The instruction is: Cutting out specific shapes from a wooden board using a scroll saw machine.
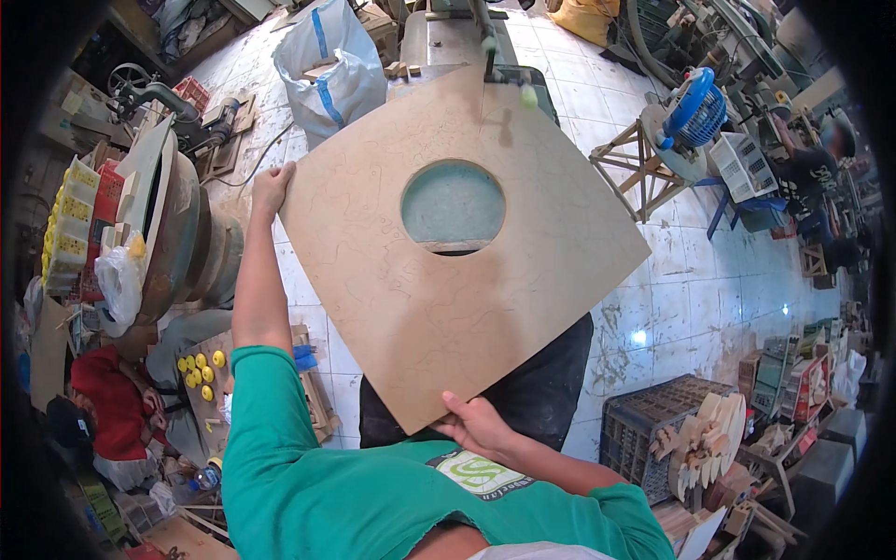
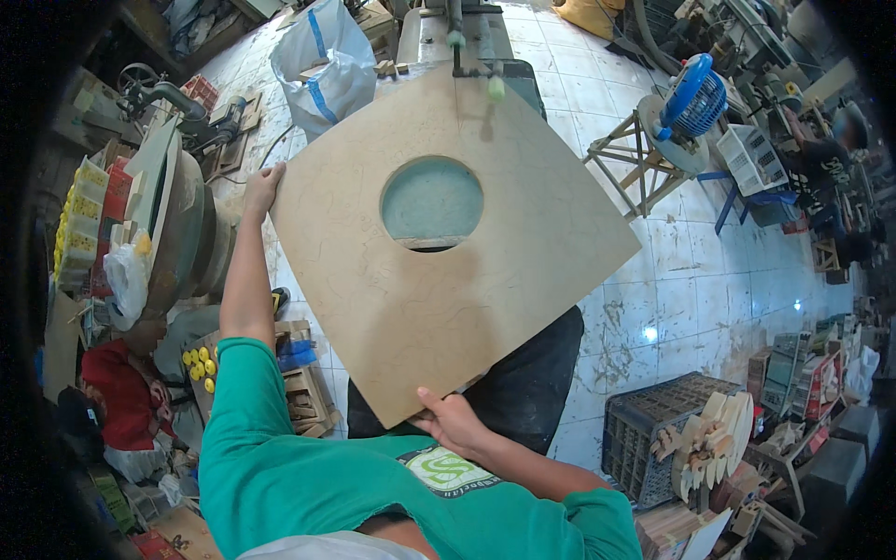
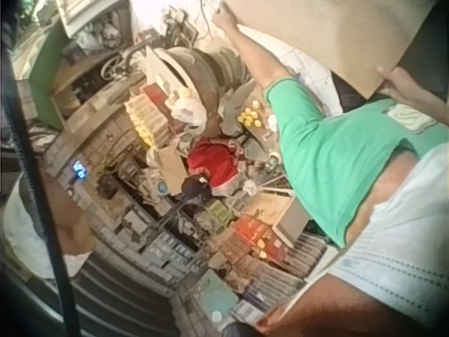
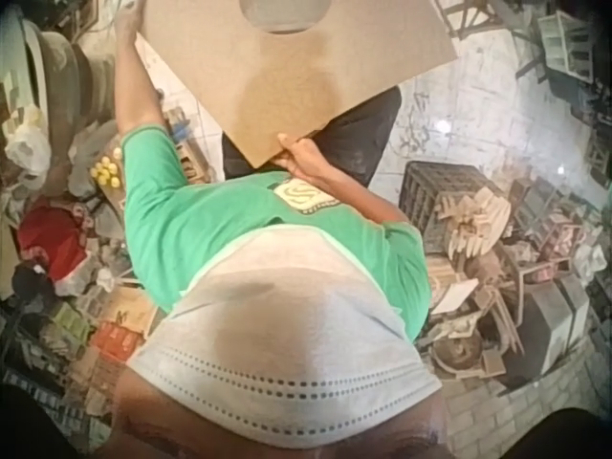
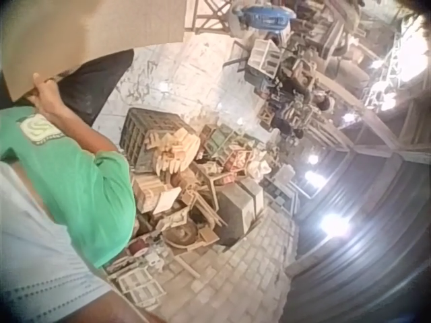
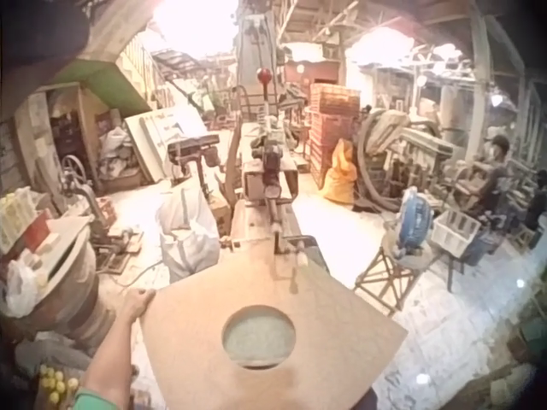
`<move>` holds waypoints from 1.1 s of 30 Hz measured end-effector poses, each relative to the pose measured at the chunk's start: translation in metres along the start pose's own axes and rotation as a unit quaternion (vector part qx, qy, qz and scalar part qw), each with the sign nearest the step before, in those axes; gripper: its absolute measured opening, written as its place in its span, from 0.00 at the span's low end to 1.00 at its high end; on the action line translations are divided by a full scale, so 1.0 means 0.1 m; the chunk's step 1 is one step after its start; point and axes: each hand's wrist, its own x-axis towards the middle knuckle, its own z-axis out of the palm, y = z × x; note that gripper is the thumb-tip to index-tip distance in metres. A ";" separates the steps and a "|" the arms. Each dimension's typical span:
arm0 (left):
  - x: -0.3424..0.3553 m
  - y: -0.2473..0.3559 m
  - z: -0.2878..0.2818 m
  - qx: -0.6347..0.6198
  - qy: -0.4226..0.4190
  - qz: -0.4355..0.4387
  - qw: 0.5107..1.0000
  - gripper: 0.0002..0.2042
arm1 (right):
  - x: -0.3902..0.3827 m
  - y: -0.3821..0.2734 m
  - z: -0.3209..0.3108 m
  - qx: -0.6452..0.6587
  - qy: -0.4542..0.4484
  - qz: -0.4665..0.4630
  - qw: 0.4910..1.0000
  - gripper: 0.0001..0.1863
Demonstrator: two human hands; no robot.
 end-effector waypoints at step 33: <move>0.84 0.07 0.20 0.062 -0.034 0.012 0.997 0.27 | 0.52 0.13 0.53 0.052 0.018 0.058 0.997 0.18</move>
